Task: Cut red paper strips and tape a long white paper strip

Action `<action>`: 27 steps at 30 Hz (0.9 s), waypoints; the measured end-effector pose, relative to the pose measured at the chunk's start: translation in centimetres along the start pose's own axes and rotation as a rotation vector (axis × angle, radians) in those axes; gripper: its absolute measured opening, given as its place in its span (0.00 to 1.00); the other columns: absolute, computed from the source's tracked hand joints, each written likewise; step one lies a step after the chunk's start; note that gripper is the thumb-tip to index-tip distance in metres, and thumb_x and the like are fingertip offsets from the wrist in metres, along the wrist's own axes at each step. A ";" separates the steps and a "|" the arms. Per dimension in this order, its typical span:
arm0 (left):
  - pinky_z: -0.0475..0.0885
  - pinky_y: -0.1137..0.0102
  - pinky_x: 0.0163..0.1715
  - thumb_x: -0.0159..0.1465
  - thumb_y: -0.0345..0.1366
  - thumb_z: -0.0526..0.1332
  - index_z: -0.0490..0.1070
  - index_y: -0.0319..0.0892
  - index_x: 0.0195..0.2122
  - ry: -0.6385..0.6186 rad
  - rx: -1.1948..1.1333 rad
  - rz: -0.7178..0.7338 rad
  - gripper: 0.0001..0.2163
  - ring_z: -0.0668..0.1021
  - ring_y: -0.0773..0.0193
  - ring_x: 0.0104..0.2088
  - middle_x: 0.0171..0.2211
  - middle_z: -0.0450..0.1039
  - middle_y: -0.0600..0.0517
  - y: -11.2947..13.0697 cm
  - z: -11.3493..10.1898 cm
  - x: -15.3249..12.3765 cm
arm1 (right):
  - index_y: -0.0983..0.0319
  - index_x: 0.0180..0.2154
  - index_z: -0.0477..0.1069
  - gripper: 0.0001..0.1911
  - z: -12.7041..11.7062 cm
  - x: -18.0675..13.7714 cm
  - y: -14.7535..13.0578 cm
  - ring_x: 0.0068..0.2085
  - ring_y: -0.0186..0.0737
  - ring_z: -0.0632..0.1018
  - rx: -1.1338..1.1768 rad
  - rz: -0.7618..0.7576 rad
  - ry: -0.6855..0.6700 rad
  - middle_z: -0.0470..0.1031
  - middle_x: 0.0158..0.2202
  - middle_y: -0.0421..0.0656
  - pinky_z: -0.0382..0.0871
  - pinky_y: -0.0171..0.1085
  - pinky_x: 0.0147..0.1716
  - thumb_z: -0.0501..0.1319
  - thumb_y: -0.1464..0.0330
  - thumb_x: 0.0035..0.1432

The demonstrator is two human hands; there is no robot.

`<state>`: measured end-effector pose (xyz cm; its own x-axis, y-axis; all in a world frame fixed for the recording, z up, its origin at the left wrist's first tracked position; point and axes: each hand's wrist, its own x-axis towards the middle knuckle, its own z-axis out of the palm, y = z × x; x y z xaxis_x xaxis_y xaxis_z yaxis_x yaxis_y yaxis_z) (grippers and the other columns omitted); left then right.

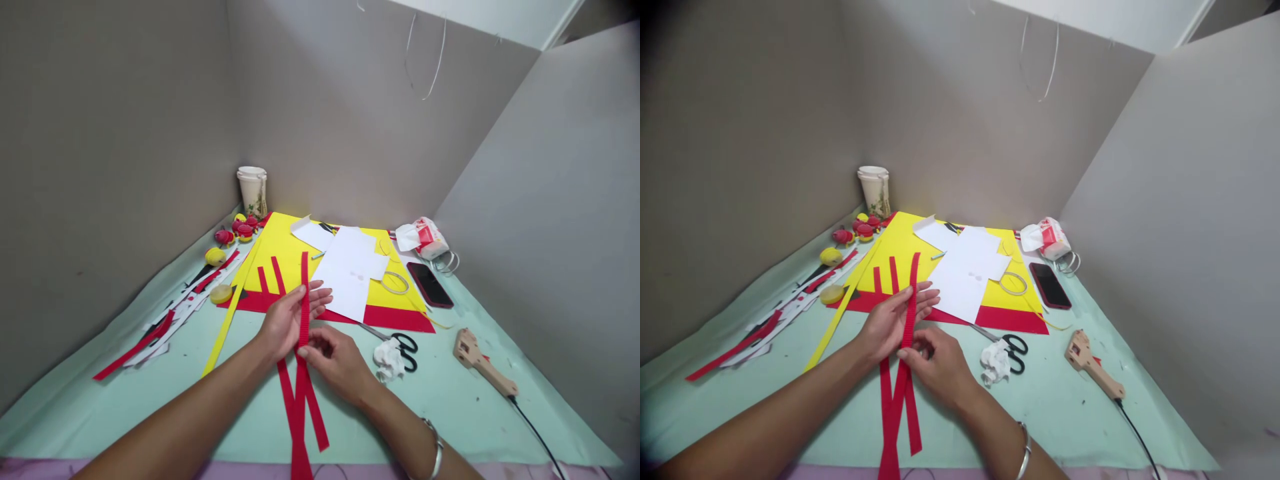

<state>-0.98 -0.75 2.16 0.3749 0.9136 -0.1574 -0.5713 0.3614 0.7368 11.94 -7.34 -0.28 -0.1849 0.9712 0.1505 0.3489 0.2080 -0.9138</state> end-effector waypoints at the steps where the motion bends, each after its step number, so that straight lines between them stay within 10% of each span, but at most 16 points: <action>1: 0.72 0.65 0.49 0.68 0.35 0.54 0.72 0.35 0.50 -0.015 0.021 0.007 0.14 0.79 0.54 0.48 0.48 0.77 0.38 -0.2 0.3 -0.3 | 0.60 0.36 0.75 0.07 0.0 0.0 0.1 0.29 0.35 0.69 0.016 0.008 -0.005 0.72 0.29 0.38 0.63 0.33 0.30 0.64 0.64 0.56; 12: 0.70 0.64 0.46 0.63 0.43 0.61 0.75 0.40 0.48 0.067 0.595 0.207 0.16 0.78 0.54 0.45 0.43 0.79 0.43 -0.5 0.8 -1.0 | 0.61 0.25 0.65 0.16 -1.6 0.6 0.9 0.23 0.31 0.62 0.385 0.166 0.098 0.63 0.19 0.33 0.56 0.32 0.24 0.63 0.57 0.57; 20: 0.67 0.56 0.50 0.59 0.37 0.63 0.77 0.45 0.43 0.101 1.141 0.343 0.11 0.76 0.46 0.47 0.45 0.78 0.45 2.3 0.4 -3.0 | 0.62 0.29 0.69 0.14 -2.6 1.1 1.6 0.21 0.28 0.64 0.803 0.222 0.235 0.73 0.27 0.38 0.55 0.29 0.19 0.66 0.58 0.55; 27: 0.57 0.50 0.60 0.59 0.36 0.62 0.79 0.49 0.44 -0.083 1.258 0.413 0.12 0.72 0.45 0.55 0.50 0.77 0.47 0.7 -2.0 -6.1 | 0.60 0.26 0.68 0.13 -3.2 1.3 1.2 0.24 0.31 0.68 0.971 0.238 0.351 0.70 0.24 0.36 0.60 0.30 0.20 0.67 0.60 0.51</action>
<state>-5.15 -5.68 2.34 0.4071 0.8837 0.2307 0.3913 -0.3970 0.8302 15.05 -5.50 -0.01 0.1220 0.9861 -0.1128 -0.5712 -0.0232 -0.8204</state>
